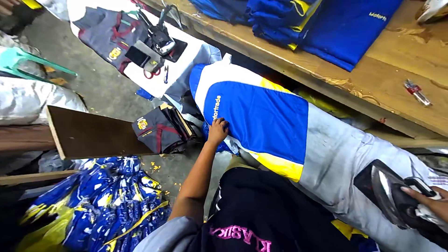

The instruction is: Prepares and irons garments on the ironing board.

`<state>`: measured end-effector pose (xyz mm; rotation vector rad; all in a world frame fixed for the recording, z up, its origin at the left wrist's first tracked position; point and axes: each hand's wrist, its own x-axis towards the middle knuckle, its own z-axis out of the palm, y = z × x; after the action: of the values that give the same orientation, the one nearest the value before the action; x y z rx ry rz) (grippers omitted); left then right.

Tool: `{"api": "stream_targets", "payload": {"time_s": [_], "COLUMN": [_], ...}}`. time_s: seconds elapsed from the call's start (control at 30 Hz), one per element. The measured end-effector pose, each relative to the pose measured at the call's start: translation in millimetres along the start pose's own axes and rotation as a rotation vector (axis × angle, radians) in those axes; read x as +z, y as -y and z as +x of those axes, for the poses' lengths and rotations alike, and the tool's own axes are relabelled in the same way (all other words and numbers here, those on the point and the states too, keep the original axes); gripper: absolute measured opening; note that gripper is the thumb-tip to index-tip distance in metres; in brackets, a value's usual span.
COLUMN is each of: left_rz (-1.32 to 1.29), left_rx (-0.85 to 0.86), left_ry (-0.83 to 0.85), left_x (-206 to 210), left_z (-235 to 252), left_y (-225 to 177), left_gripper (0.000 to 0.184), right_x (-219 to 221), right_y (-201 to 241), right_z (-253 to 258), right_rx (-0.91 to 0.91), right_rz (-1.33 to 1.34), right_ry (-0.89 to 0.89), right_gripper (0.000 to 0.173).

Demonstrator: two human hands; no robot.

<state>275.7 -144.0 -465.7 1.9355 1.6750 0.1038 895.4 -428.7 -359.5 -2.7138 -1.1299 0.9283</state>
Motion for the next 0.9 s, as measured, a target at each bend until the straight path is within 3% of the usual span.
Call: {"api": "stream_targets", "payload": {"time_s": [0.17, 0.47, 0.9], "left_rz": [-0.152, -0.342, -0.441], "left_rx": [0.063, -0.056, -0.127], "left_ry": [-0.078, -0.246, -0.154], "left_x": [-5, -22, -59], "left_z": [-20, 2, 21], "left_y": [18, 68, 195], "left_gripper": [0.028, 0.029, 0.032], "right_x": [14, 53, 149], "right_y": [49, 247, 489], "right_z": [-25, -95, -82], "right_rx": [-0.067, -0.143, -0.177], "right_rz": [0.030, 0.047, -0.020], "right_ry": [-0.062, -0.081, 0.035], "right_gripper": [0.065, 0.058, 0.053]}}
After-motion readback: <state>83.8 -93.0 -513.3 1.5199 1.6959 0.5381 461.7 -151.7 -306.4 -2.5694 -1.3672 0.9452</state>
